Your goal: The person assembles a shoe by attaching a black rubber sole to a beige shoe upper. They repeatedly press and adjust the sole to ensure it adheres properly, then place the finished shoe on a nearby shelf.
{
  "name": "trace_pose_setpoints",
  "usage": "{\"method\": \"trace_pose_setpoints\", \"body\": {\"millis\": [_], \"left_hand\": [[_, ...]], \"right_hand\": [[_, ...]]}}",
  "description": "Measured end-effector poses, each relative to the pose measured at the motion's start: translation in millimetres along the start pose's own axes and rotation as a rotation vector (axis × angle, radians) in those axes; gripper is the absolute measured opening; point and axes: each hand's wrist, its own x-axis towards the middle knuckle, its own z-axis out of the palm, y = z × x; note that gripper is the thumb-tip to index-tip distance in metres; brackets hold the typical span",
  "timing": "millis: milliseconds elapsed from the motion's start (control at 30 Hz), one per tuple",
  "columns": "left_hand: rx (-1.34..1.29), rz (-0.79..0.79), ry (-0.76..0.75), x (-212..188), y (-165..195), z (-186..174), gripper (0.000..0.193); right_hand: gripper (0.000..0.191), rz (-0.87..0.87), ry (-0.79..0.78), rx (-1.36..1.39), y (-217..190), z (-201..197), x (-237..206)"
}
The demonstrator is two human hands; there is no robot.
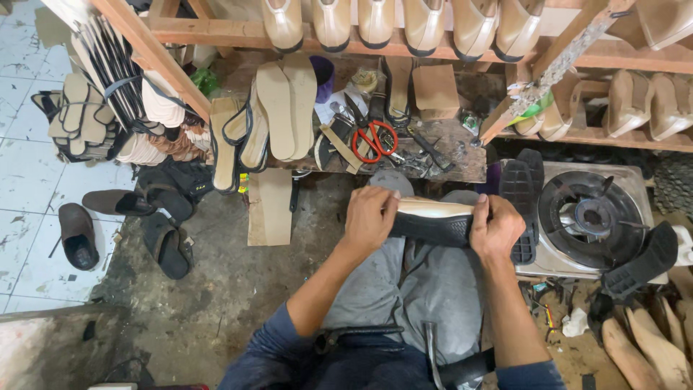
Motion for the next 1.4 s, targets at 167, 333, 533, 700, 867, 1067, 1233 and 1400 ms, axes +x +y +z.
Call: {"method": "trace_pose_setpoints", "body": {"millis": [167, 333, 533, 700, 867, 1067, 1233, 1400], "left_hand": [[0.086, 0.278, -0.336, 18, 33, 25, 0.048], [0.038, 0.357, -0.812, 39, 48, 43, 0.061], [-0.328, 0.405, -0.244, 24, 51, -6, 0.064], [-0.673, 0.131, -0.162, 21, 53, -27, 0.051], [-0.833, -0.039, -0.04, 12, 52, -13, 0.047], [-0.893, -0.042, 0.038, 11, 36, -3, 0.042], [-0.989, -0.071, 0.053, 12, 30, -3, 0.044], [-1.014, -0.119, 0.022, 19, 29, -6, 0.048]], "right_hand": [[0.036, 0.037, 0.071, 0.378, -1, 2, -18], [0.03, 0.078, 0.117, 0.343, -12, -10, -20], [0.054, 0.033, -0.046, 1.186, -58, -38, 12], [0.051, 0.144, -0.225, 1.164, -109, -19, 22], [0.043, 0.152, -0.2, 1.094, -116, -6, 15], [0.046, 0.198, -0.194, 1.086, -108, 10, 16], [0.058, 0.088, -0.275, 1.088, -108, 12, 17], [0.056, 0.157, -0.254, 1.094, -110, 15, 22]]}}
